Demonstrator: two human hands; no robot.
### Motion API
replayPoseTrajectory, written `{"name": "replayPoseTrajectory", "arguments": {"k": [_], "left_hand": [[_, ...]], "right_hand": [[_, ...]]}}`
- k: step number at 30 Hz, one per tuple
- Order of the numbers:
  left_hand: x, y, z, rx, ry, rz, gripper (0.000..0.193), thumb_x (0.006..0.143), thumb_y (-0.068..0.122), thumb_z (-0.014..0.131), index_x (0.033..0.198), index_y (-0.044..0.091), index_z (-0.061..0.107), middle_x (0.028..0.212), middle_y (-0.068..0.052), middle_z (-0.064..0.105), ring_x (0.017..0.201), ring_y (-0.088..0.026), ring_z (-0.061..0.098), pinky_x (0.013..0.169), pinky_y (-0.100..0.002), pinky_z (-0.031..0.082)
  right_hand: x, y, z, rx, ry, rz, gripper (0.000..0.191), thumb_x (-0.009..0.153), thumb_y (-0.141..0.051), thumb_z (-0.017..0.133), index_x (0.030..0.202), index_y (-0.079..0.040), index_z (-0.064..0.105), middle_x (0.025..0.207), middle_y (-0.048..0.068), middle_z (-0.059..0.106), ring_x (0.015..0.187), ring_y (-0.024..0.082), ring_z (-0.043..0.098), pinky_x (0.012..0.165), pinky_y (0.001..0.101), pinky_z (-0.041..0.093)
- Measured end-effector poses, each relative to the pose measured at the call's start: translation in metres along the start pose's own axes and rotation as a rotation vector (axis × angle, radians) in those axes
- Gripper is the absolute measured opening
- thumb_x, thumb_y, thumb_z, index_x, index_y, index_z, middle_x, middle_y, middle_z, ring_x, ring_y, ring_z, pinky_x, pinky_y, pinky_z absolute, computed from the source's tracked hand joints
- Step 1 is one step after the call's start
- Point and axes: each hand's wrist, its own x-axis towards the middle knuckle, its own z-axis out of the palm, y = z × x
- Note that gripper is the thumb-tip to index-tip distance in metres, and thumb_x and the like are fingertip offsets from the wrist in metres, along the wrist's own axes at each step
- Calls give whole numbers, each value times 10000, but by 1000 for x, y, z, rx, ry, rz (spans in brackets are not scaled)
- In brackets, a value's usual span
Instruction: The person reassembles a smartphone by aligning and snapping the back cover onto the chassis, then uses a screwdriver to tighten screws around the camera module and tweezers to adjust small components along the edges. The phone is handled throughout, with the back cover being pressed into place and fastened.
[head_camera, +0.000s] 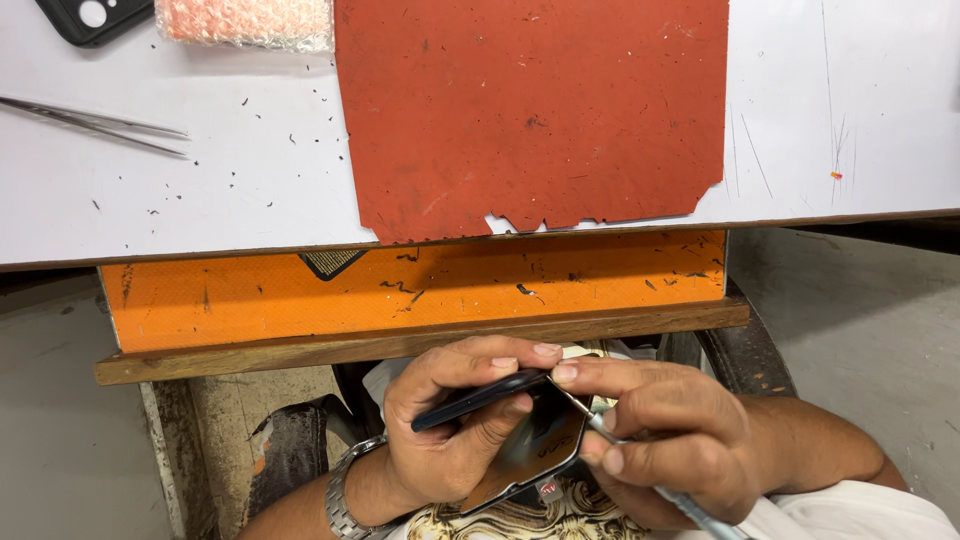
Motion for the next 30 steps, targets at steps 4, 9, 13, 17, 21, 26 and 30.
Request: {"name": "replayPoseTrajectory", "arguments": {"k": [4, 9, 13, 17, 21, 26, 30], "left_hand": [[-3, -4, 2, -35, 34, 20, 261, 1065, -27, 671, 1297, 50, 580, 1345, -249, 668, 1275, -323, 674, 1088, -435, 610], [-3, -7, -3, -97, 13, 6, 251, 1047, -29, 686, 1271, 45, 601, 1300, -240, 692, 1231, -308, 692, 1055, -423, 615], [0, -10, -12, -219, -7, -60, 254, 1031, -28, 698, 1264, 48, 629, 1272, -235, 710, 1213, -309, 698, 1056, -435, 609], [-1, -9, -15, -204, -42, -64, 263, 1025, -33, 708, 1262, 57, 639, 1269, -217, 716, 1221, -313, 700, 1073, -445, 606], [0, -12, -21, -242, -85, -74, 261, 1010, -34, 727, 1248, 52, 662, 1277, -206, 726, 1210, -310, 705, 1069, -447, 600], [11, -21, -39, -587, -133, -212, 204, 985, -45, 763, 1170, 14, 700, 1166, -215, 738, 1163, -346, 722, 1054, -478, 596], [19, -32, -50, -856, -96, -322, 205, 956, -7, 758, 1153, 1, 701, 1108, -197, 690, 1086, -352, 723, 983, -511, 610]], "right_hand": [[0, 4, 9, -81, 18, -106, 233, 897, 74, 726, 1020, -11, 547, 946, 93, 562, 1043, 401, 747, 879, 446, 635], [-1, 1, 7, 26, 36, -25, 248, 872, 78, 737, 1021, -23, 567, 919, 74, 586, 1049, 379, 740, 915, 448, 655], [-4, 0, 6, 108, 40, 47, 282, 882, 85, 740, 1067, -36, 565, 928, 66, 593, 1085, 357, 744, 924, 420, 634], [-5, 1, 4, 109, 5, 26, 300, 889, 83, 758, 1085, -39, 567, 949, 75, 604, 1096, 359, 735, 956, 430, 668], [-2, 5, 0, 126, -56, -45, 285, 904, 69, 761, 1089, -21, 563, 966, 90, 604, 1102, 377, 728, 934, 446, 637], [0, 3, 9, 186, 83, -60, 254, 874, 56, 742, 1008, -34, 546, 927, 84, 591, 1060, 349, 751, 856, 419, 640], [-7, 0, 3, 256, 101, 59, 263, 862, 51, 739, 983, -53, 531, 909, 70, 589, 1051, 334, 745, 822, 363, 654]]}}
